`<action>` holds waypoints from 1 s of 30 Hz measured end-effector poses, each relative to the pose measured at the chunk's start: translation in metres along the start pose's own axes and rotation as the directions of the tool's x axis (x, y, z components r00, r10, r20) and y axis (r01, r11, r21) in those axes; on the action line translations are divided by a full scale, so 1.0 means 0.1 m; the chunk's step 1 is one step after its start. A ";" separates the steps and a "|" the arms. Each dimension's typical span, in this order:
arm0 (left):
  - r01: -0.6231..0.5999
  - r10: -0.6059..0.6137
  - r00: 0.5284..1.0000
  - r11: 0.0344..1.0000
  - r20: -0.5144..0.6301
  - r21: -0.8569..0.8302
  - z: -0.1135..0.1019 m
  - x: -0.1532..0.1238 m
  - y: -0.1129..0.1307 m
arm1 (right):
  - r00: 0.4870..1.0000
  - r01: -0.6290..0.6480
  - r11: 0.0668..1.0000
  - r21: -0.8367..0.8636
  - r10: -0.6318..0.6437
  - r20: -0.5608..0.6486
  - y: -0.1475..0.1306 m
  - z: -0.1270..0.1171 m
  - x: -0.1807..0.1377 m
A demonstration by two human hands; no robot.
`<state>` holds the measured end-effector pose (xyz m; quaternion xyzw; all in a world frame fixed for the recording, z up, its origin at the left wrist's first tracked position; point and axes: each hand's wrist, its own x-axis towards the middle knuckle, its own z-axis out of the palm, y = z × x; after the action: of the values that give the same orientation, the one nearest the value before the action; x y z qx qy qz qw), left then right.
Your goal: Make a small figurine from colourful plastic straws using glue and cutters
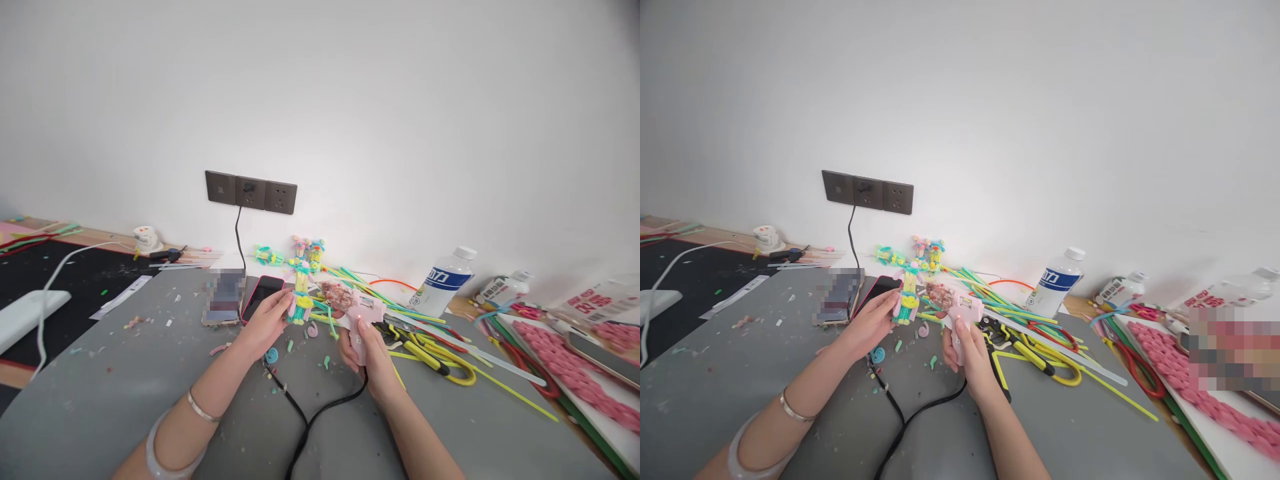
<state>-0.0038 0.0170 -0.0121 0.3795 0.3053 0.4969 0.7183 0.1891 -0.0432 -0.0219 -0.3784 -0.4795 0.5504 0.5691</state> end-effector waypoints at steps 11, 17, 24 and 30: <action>0.019 -0.020 1.000 0.999 0.019 0.038 0.01 -0.01 -0.01 | 1.000 -0.023 0.998 -0.060 0.023 -0.005 0.01 -0.02 -0.01; 0.032 -0.033 0.999 0.999 0.018 0.032 0.01 -0.01 -0.02 | 0.999 -0.042 0.997 -0.066 0.041 -0.011 0.00 -0.01 -0.01; 0.030 -0.032 0.999 0.999 0.040 0.034 0.02 -0.02 0.00 | 0.999 -0.048 0.996 -0.082 0.046 -0.025 -0.02 0.00 -0.01; 0.024 -0.025 0.998 0.999 0.052 0.034 0.02 -0.02 0.00 | 0.999 -0.046 0.995 -0.083 0.044 -0.024 -0.01 -0.01 0.00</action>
<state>-0.0026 0.0145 -0.0114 0.4007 0.2993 0.4727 0.7256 0.1901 -0.0438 -0.0207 -0.4187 -0.4870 0.5383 0.5456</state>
